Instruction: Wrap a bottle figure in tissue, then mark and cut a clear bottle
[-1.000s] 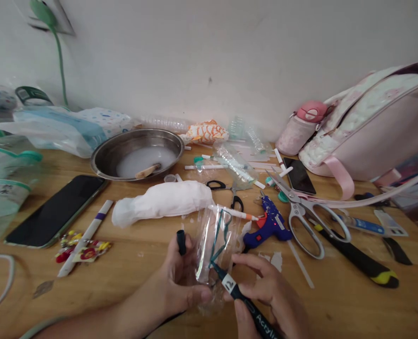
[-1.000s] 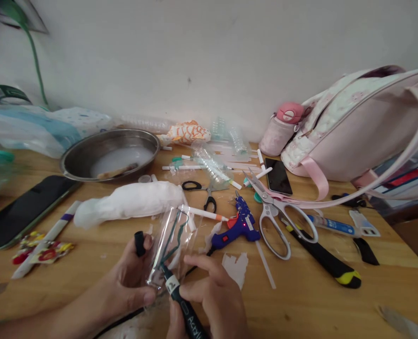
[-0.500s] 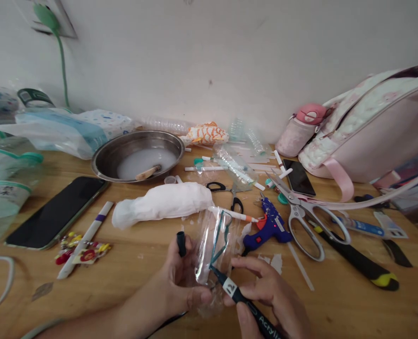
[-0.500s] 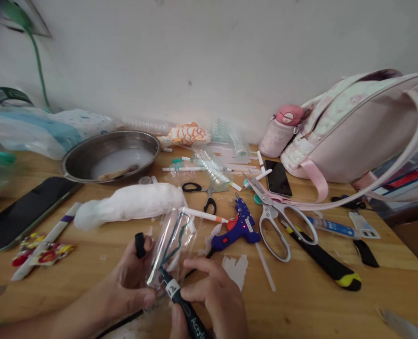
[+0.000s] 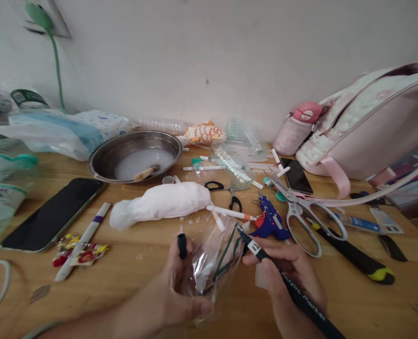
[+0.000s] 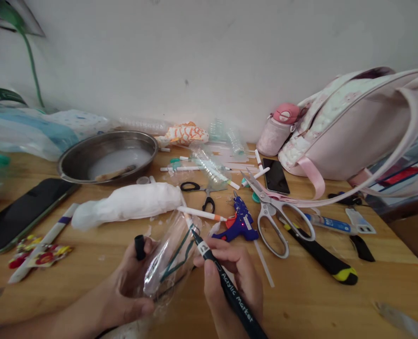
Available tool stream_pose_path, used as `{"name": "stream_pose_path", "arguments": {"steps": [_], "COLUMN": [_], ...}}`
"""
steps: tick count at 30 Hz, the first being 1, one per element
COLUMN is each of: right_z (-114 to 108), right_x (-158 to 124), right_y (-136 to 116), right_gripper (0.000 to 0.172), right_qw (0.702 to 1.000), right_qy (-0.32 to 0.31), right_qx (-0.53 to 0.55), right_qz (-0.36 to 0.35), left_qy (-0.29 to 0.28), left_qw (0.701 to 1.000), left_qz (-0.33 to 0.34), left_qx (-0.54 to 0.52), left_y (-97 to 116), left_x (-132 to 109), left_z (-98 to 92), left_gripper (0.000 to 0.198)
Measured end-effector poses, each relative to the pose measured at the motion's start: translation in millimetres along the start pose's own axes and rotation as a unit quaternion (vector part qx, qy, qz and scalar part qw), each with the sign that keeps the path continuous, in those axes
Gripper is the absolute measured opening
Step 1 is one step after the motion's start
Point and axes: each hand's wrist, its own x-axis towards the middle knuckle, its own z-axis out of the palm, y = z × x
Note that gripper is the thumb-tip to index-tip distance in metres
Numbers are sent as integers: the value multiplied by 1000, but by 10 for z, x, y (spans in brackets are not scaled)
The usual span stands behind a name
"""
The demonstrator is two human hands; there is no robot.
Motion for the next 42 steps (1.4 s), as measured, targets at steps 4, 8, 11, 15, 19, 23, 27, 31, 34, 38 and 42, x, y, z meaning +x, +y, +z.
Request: {"name": "stream_pose_path", "arguments": {"steps": [4,8,11,15,19,23,27,31,34,38,42], "right_z": [25,0,-23,-31,-24,23,119,201,237,284,342], "right_x": [-11,-24,-74,-131,-112,-79,-142,-275,-338,-346,-328], "right_y": [-15,4,61,108,54,22,155,333,370,319,306], "right_gripper": [4,8,12,15,6,18,18,48,54,52,52], "right_qw": [1000,999,998,997,998,1000,998,994,990,991,994], "right_qy": [5,-13,-37,-69,-60,3,10,-38,-57,-30,16], "right_qx": [1,-17,-33,-18,9,15,42,89,115,98,73], "right_qz": [6,24,24,21,23,23,48,52,63,89,86], "left_qy": [7,28,21,-3,25,45,40,-11,-20,-4,-45], "left_qw": [998,997,999,996,997,996,992,980,975,980,983], "left_qz": [40,55,42,54,39,-10,-57,-118,-140,-145,-108], "left_qx": [41,34,-2,-65,-64,-78,-109,-159,-174,-139,-138], "left_y": [-64,-105,-78,9,147,303,432,499,507,481,397], "left_x": [1,5,17,57,93,93,71,48,37,52,105], "left_z": [-57,-66,-12,52,64,91,164,199,195,217,259], "left_gripper": [62,66,60,54,47,39,32,32,23,18,37]}}
